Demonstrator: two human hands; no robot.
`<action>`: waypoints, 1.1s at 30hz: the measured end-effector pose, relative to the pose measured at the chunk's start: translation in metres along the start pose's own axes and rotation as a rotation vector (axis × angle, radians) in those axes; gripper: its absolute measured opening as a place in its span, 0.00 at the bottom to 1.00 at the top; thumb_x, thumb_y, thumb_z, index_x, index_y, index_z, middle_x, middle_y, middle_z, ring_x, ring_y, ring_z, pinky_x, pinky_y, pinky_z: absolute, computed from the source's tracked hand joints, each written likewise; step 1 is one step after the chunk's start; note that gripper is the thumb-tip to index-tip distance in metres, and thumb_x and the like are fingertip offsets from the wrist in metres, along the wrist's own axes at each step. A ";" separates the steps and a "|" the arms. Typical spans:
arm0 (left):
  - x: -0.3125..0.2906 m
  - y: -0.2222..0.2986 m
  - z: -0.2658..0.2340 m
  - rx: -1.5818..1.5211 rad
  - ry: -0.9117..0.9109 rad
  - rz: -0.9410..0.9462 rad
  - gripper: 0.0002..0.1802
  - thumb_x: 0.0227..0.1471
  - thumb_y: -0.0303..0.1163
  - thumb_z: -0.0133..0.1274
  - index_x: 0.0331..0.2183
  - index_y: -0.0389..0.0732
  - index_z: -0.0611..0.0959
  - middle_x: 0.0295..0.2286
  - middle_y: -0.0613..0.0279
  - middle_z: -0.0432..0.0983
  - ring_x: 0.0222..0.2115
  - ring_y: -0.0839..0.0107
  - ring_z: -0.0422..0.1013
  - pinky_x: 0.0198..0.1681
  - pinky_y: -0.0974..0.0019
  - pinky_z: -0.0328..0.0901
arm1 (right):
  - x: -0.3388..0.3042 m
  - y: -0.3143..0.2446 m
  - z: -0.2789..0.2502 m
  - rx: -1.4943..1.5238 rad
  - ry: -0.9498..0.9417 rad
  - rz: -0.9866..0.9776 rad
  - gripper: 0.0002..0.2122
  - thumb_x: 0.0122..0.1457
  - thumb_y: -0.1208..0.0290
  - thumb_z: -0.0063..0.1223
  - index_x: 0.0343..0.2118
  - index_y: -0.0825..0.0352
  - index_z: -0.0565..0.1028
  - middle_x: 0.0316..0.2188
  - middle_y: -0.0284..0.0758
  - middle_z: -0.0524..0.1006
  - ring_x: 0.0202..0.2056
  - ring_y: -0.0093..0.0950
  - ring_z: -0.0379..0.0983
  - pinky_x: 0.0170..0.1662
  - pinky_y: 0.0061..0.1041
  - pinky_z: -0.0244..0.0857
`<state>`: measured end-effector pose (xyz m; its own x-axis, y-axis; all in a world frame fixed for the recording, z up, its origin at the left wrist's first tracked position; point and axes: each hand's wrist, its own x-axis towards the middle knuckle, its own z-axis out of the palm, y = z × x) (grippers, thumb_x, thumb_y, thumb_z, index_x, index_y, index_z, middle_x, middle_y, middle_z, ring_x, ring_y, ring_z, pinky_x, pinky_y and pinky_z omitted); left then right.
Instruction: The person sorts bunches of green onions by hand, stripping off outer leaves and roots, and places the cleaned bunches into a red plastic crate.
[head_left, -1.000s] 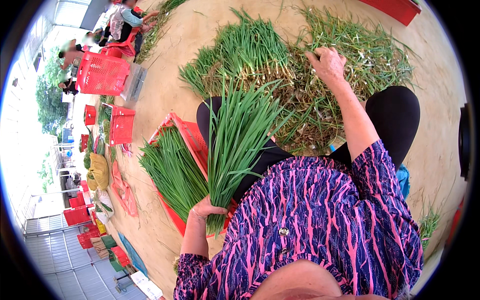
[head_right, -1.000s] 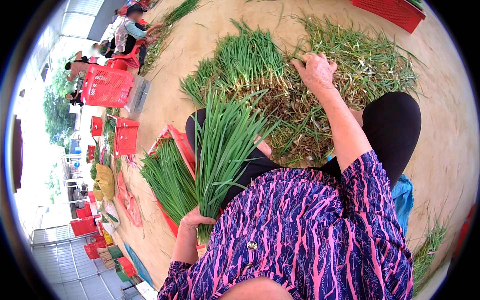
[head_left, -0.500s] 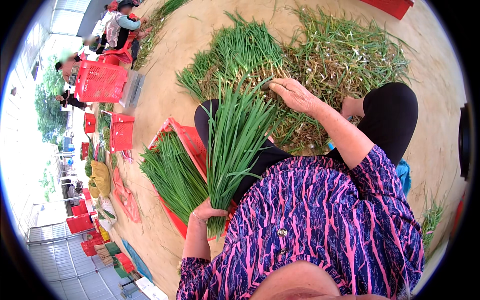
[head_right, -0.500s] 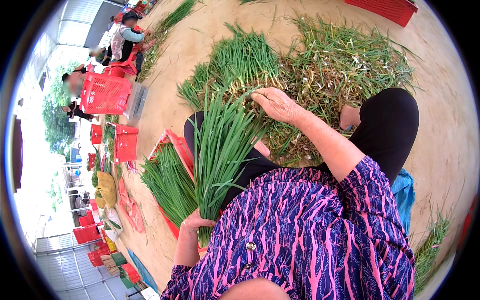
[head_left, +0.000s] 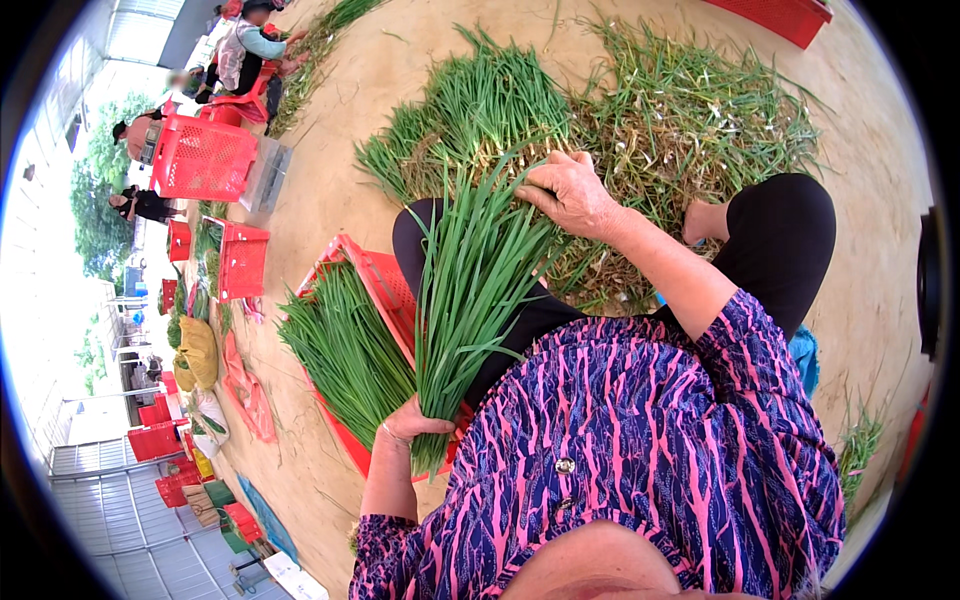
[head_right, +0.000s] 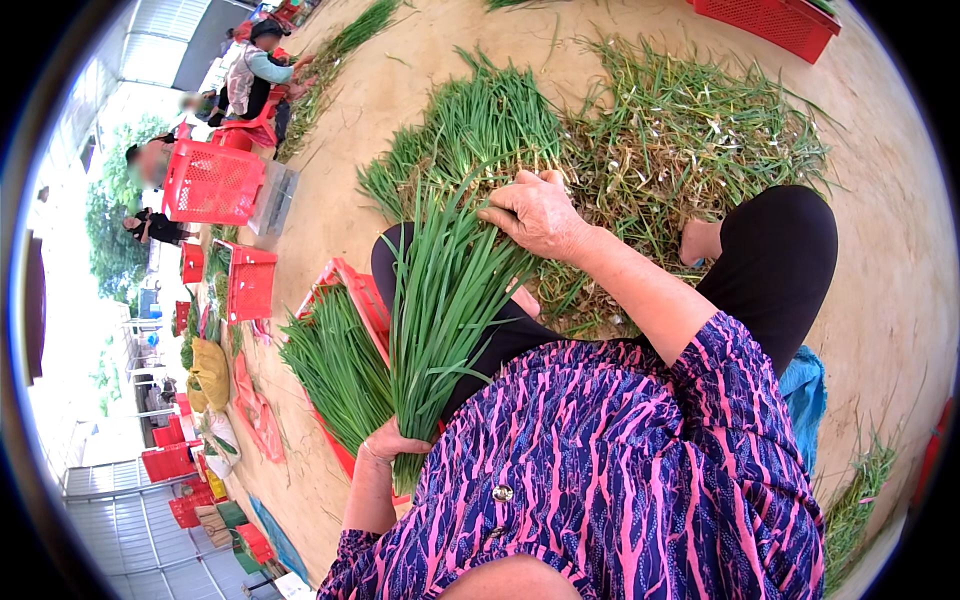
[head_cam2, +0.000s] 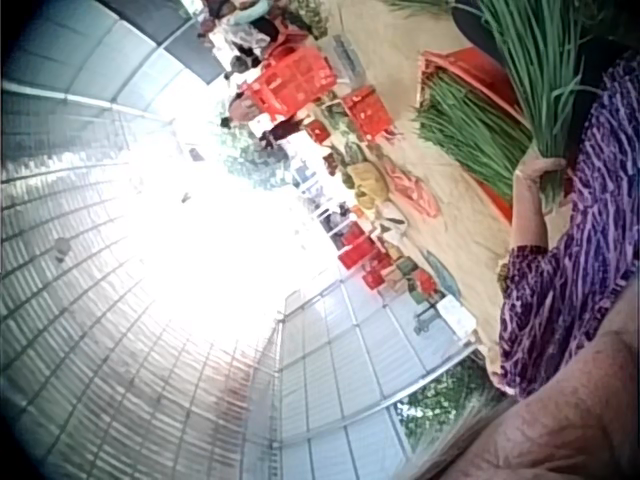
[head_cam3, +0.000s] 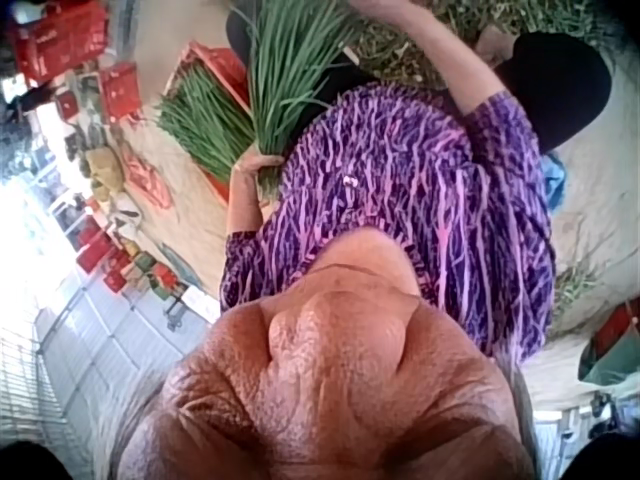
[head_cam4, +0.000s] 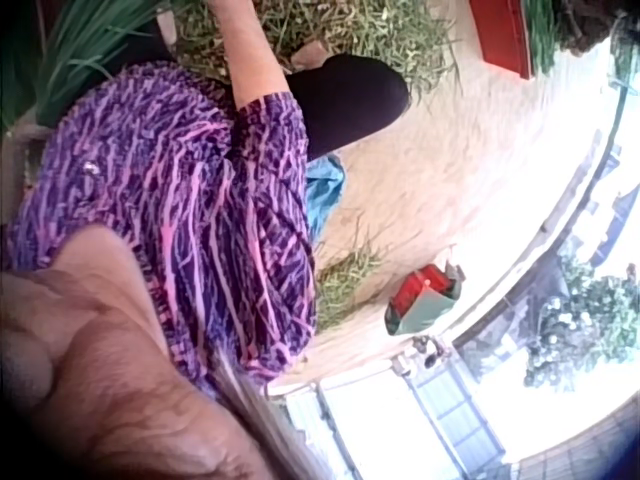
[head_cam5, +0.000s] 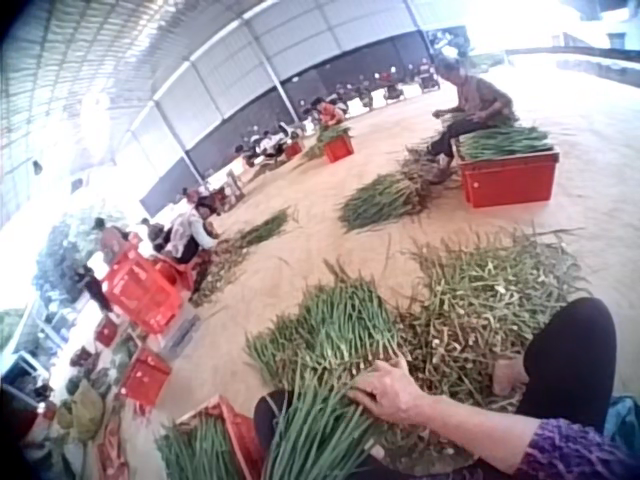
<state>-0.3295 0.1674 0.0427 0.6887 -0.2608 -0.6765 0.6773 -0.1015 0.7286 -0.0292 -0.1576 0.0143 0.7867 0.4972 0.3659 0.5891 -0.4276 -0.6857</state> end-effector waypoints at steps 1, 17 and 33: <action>-0.001 0.009 0.006 -0.032 -0.005 -0.027 0.32 0.36 0.15 0.61 0.48 0.35 0.74 0.36 0.53 0.78 0.33 0.63 0.77 0.37 0.59 0.74 | 0.001 0.002 0.003 -0.012 0.034 -0.041 0.12 0.59 0.58 0.54 0.24 0.59 0.75 0.24 0.29 0.75 0.35 0.33 0.68 0.45 0.38 0.53; 0.001 -0.009 -0.007 -0.072 -0.006 -0.121 0.31 0.30 0.19 0.66 0.43 0.37 0.78 0.33 0.62 0.77 0.34 0.70 0.73 0.42 0.65 0.67 | 0.023 0.048 -0.060 -0.463 0.600 0.272 0.07 0.57 0.65 0.55 0.32 0.62 0.76 0.37 0.35 0.75 0.48 0.37 0.66 0.49 0.45 0.58; 0.000 0.004 0.003 0.016 -0.004 -0.111 0.31 0.32 0.20 0.68 0.44 0.37 0.79 0.35 0.65 0.77 0.36 0.71 0.73 0.43 0.67 0.68 | 0.037 -0.001 -0.001 0.183 -0.202 0.087 0.21 0.67 0.51 0.34 0.45 0.59 0.76 0.46 0.32 0.71 0.54 0.35 0.58 0.58 0.41 0.47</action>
<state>-0.3277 0.1645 0.0460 0.6085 -0.2507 -0.7529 0.7454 -0.1450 0.6507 0.0000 -0.1395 0.0292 0.7693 0.6127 0.1808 0.4637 -0.3410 -0.8177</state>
